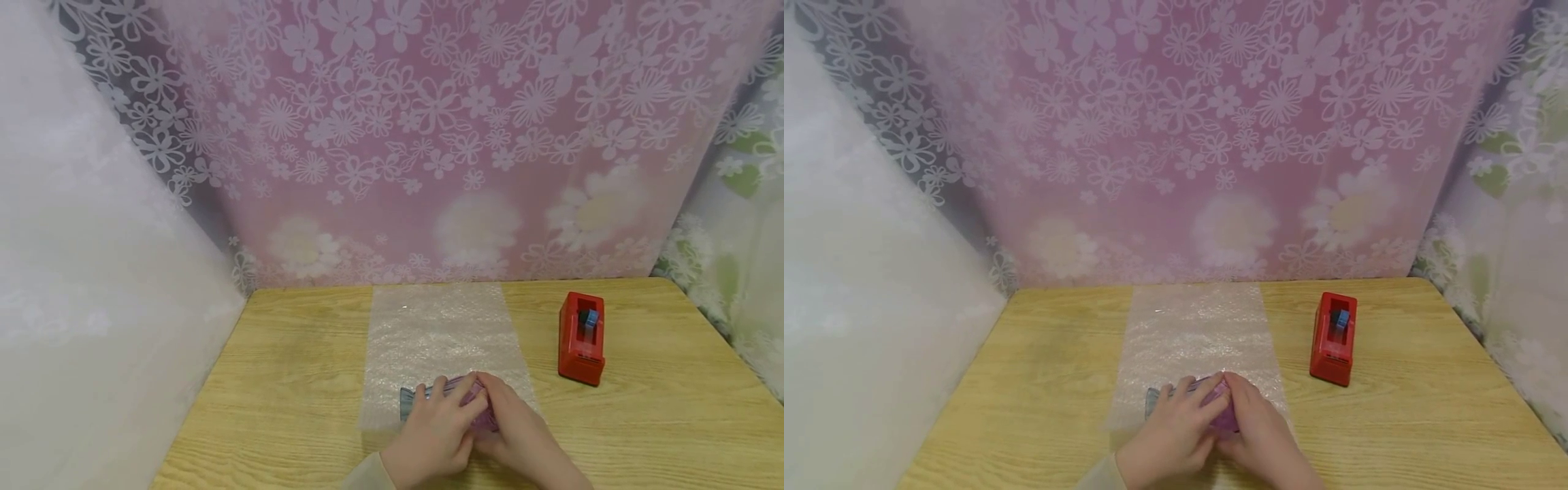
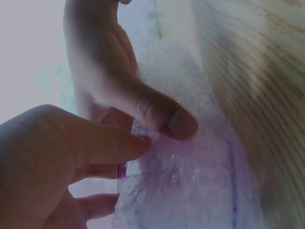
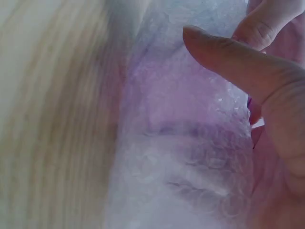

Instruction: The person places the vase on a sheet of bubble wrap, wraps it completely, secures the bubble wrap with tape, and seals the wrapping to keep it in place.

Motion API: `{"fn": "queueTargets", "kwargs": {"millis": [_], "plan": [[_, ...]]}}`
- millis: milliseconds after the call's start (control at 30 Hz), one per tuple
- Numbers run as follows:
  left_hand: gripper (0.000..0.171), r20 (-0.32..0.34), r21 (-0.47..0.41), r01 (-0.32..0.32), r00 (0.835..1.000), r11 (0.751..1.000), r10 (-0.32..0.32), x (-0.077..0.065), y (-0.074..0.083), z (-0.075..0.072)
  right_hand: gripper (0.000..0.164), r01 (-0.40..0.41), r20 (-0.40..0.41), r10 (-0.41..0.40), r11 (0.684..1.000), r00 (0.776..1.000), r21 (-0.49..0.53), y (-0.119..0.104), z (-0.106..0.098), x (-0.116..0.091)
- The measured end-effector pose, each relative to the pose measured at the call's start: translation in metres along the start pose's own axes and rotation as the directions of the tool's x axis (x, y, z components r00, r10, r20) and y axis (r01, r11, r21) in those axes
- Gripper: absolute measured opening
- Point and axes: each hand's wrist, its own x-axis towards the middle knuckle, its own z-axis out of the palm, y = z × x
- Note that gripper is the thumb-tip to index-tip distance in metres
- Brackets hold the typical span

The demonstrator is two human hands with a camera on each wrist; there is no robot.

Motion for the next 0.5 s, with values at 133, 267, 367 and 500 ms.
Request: {"fn": "queueTargets", "kwargs": {"millis": [133,267,367,500], "plan": [[0.055,-0.001,0.005,0.009,1.0,1.0,-0.009,0.001,0.001,0.0,0.087,-0.068,0.018,0.068,0.998,0.998,-0.019,-0.001,-0.003,0.004],[0.051,0.003,0.015,0.026,1.0,1.0,-0.026,0.001,0.003,-0.001,0.086,-0.152,0.081,0.152,0.988,0.985,-0.012,-0.002,-0.008,0.007],[0.05,0.009,0.016,0.036,0.999,0.999,-0.036,0.002,0.004,-0.001,0.085,-0.185,0.108,0.185,0.983,0.977,-0.013,-0.002,-0.01,0.009],[0.052,0.024,-0.012,0.044,0.999,0.999,-0.044,0.001,0.003,0.0,0.085,-0.189,0.127,0.191,0.982,0.973,-0.025,-0.001,-0.014,0.011]]}}
